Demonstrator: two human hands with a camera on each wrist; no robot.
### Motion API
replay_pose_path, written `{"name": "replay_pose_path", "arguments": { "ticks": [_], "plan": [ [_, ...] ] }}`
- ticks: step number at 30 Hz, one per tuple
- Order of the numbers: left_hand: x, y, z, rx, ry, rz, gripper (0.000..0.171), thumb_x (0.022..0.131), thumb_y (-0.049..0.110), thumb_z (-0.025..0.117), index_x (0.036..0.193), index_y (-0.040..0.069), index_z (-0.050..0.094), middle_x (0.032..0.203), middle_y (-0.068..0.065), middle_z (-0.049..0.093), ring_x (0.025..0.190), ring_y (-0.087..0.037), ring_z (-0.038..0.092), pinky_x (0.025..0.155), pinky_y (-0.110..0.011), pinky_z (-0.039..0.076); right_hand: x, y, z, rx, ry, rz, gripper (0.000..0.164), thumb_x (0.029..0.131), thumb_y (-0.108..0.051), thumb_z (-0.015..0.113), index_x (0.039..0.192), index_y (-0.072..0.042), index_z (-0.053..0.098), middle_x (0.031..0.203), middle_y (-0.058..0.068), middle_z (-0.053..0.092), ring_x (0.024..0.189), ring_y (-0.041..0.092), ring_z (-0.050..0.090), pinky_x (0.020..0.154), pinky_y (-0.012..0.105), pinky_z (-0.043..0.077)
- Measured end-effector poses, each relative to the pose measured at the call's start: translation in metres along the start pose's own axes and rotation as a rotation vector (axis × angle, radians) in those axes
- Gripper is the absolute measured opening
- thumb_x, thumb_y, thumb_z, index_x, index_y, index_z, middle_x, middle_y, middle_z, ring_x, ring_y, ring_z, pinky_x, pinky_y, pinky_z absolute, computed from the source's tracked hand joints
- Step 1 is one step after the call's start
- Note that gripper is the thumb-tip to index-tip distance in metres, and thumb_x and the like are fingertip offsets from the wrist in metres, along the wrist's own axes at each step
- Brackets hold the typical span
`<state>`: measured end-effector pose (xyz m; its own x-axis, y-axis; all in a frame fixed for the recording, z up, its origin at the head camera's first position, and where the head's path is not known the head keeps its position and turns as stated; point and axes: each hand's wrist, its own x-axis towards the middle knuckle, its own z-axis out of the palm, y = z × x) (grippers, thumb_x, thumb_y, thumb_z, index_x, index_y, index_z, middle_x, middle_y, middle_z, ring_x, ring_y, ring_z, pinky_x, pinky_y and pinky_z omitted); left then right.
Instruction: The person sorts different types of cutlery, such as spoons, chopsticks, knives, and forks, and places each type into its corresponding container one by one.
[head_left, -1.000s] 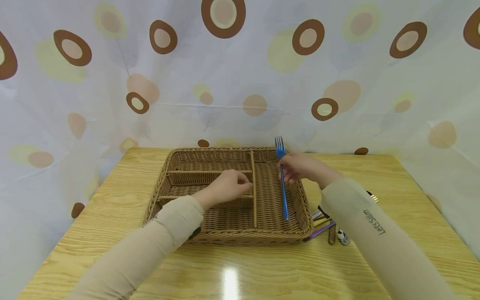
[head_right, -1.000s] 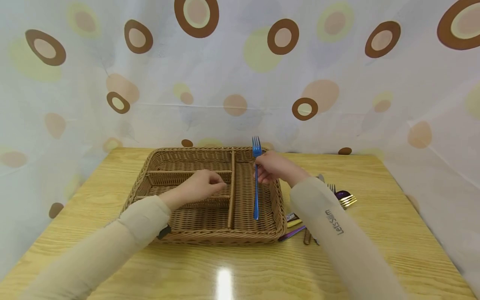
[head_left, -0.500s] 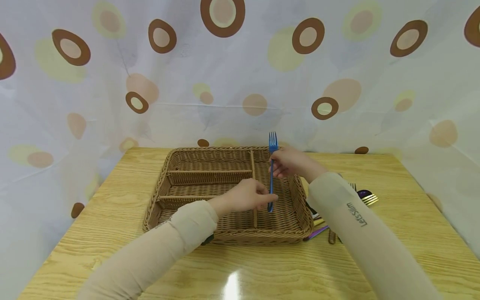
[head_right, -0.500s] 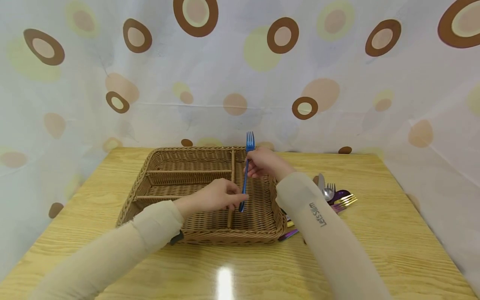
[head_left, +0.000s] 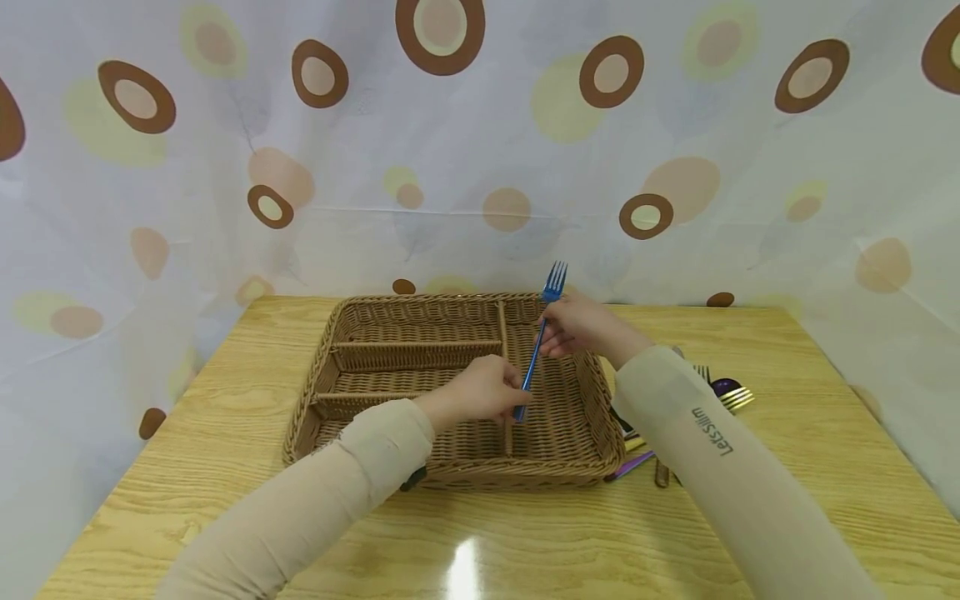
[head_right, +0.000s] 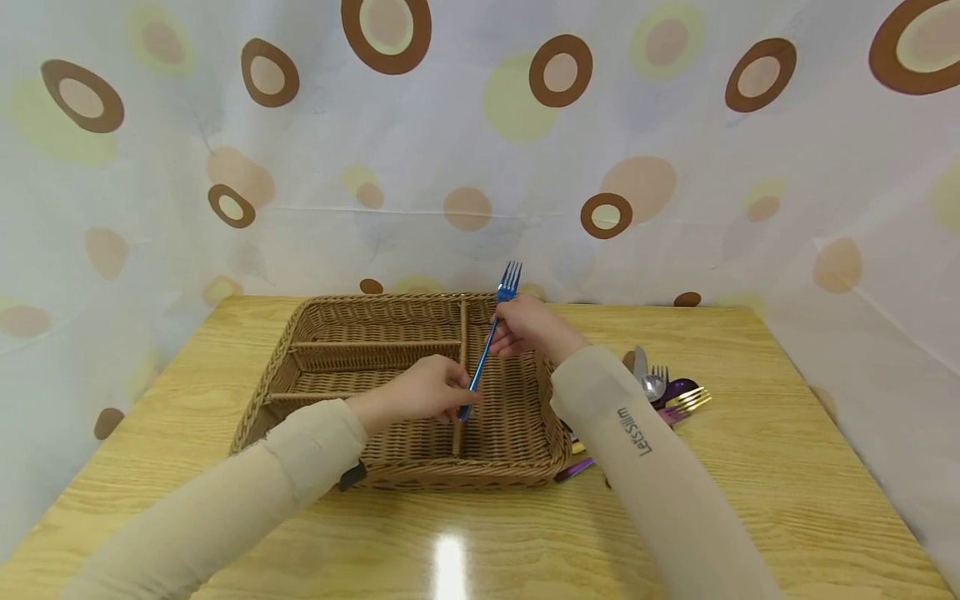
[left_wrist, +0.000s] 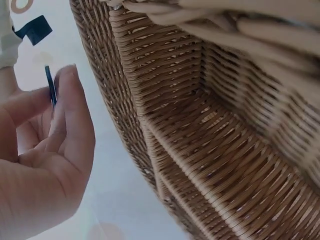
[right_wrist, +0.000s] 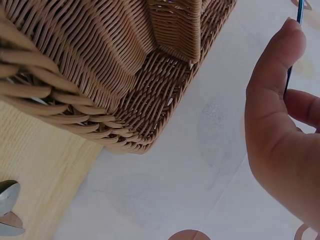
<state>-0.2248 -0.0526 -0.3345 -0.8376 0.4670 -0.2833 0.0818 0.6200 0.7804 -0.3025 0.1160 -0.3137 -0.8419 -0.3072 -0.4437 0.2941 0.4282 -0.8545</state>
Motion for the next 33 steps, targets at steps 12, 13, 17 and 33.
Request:
{"name": "replay_pose_path", "arguments": {
  "ticks": [12, 13, 17, 33],
  "plan": [
    [-0.001, -0.02, -0.034, -0.287, 0.021, -0.054, 0.029, 0.102, 0.015, 0.04, 0.116, -0.004, 0.057, 0.077, -0.001, 0.05, 0.061, -0.007, 0.049, 0.057, -0.019, 0.044, -0.008, 0.01, -0.014, -0.048, 0.096, -0.023, 0.044, 0.103, -0.029, 0.032, 0.119, 0.01, 0.045, 0.069, -0.001, 0.06, 0.057, 0.005, 0.059, 0.06, 0.02, 0.052],
    [-0.001, -0.024, -0.039, -0.288, 0.028, -0.055, 0.031, 0.102, 0.015, 0.039, 0.119, -0.004, 0.056, 0.077, 0.0, 0.05, 0.061, -0.007, 0.047, 0.056, -0.019, 0.041, -0.01, 0.012, -0.017, -0.07, 0.096, -0.026, 0.048, 0.102, -0.032, 0.033, 0.123, 0.011, 0.043, 0.07, -0.001, 0.06, 0.057, 0.005, 0.059, 0.06, 0.02, 0.052],
    [-0.004, -0.042, -0.063, -0.28, 0.057, -0.057, 0.034, 0.102, 0.016, 0.039, 0.122, -0.005, 0.056, 0.079, 0.001, 0.052, 0.061, -0.007, 0.039, 0.056, -0.02, 0.035, -0.016, 0.023, -0.029, -0.116, 0.089, -0.032, 0.055, 0.102, -0.036, 0.032, 0.127, 0.013, 0.039, 0.07, -0.002, 0.06, 0.058, 0.005, 0.059, 0.061, 0.021, 0.052],
    [-0.041, -0.115, -0.142, -0.256, -0.076, -0.107, 0.026, 0.103, 0.015, 0.036, 0.102, 0.001, 0.058, 0.077, 0.005, 0.053, 0.052, -0.004, 0.026, 0.052, -0.018, 0.026, -0.035, 0.064, -0.077, -0.141, 0.125, 0.004, 0.063, 0.101, -0.042, 0.03, 0.127, 0.015, 0.036, 0.069, -0.006, 0.061, 0.06, 0.003, 0.06, 0.063, 0.023, 0.054]
  ]
}}
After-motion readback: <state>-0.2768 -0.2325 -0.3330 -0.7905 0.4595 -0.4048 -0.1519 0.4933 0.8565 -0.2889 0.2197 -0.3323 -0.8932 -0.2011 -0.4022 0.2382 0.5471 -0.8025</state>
